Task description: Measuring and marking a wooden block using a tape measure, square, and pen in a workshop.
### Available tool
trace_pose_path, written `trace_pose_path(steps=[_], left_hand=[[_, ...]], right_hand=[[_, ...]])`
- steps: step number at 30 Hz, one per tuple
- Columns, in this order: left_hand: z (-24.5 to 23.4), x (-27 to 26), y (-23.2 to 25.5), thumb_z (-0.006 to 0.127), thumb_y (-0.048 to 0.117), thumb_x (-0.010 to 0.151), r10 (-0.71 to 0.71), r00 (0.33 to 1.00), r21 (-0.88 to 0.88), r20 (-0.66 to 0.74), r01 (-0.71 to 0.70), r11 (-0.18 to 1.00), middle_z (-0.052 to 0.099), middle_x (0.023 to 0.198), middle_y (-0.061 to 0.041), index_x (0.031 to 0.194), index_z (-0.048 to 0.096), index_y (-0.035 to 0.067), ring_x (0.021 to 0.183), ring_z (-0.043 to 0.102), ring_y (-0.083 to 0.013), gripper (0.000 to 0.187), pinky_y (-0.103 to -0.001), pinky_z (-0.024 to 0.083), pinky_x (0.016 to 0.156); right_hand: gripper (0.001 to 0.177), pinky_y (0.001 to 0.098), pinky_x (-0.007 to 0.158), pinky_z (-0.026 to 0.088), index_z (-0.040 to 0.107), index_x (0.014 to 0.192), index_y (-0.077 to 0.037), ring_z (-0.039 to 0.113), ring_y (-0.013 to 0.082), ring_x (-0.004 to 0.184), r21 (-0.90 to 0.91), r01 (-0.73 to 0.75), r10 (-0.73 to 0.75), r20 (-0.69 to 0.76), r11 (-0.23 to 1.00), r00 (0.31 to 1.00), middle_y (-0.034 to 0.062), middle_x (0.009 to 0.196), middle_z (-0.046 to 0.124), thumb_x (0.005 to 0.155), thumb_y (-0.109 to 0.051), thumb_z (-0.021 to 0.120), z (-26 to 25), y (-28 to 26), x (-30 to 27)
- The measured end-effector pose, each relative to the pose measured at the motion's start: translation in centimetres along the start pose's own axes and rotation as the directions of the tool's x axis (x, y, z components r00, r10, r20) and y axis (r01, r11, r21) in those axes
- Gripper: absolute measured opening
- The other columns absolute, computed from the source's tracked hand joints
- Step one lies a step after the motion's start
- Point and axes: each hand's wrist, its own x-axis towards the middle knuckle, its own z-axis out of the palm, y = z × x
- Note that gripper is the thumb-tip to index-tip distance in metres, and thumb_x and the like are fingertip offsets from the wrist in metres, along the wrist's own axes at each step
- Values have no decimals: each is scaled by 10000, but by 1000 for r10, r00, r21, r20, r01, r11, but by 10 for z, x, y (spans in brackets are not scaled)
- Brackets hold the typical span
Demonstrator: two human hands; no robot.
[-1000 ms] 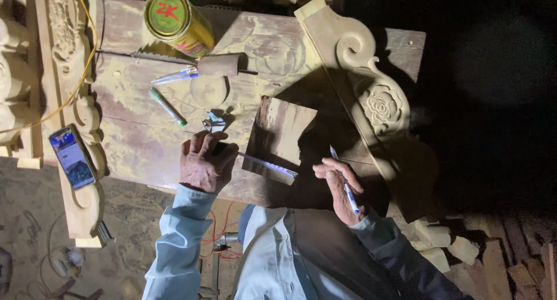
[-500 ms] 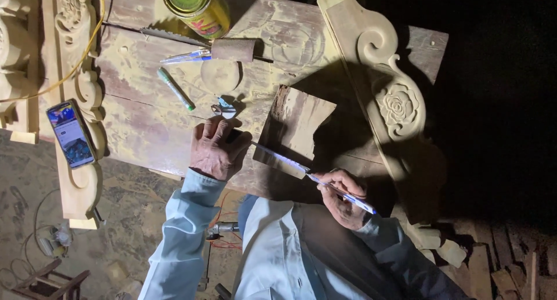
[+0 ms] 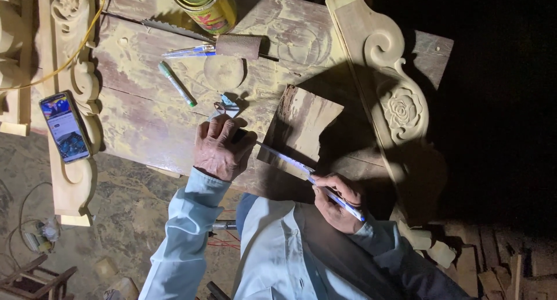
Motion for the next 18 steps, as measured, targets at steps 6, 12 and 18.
trace_pose_path(steps=[6,12,18], left_hand=[[0,0,0,663,257,932,-9,1000,-19,0,9,1000,596,1095,-11,867,643,281,1069,604,-286,72,-396,425,806],[0,0,1,675,240,922,-15,1000,-35,6,15,999,598,1098,-12,866,640,282,1083,605,-289,79,-396,426,811],[0,0,2,690,243,903,-16,1000,-7,7,16,1000,599,1085,2,838,643,291,1088,605,-279,94,-393,432,816]], right_hand=[[47,296,714,624,686,822,17,804,288,816,29,-26,25,27,999,999,137,836,785,828,10,732,-4,3,-1],[31,282,706,620,687,813,10,803,279,796,22,-11,10,56,1000,998,140,842,787,827,15,713,-5,0,2],[41,259,725,621,749,853,7,800,245,797,-55,14,-14,7,998,1000,126,880,801,823,-17,761,0,-6,7]])
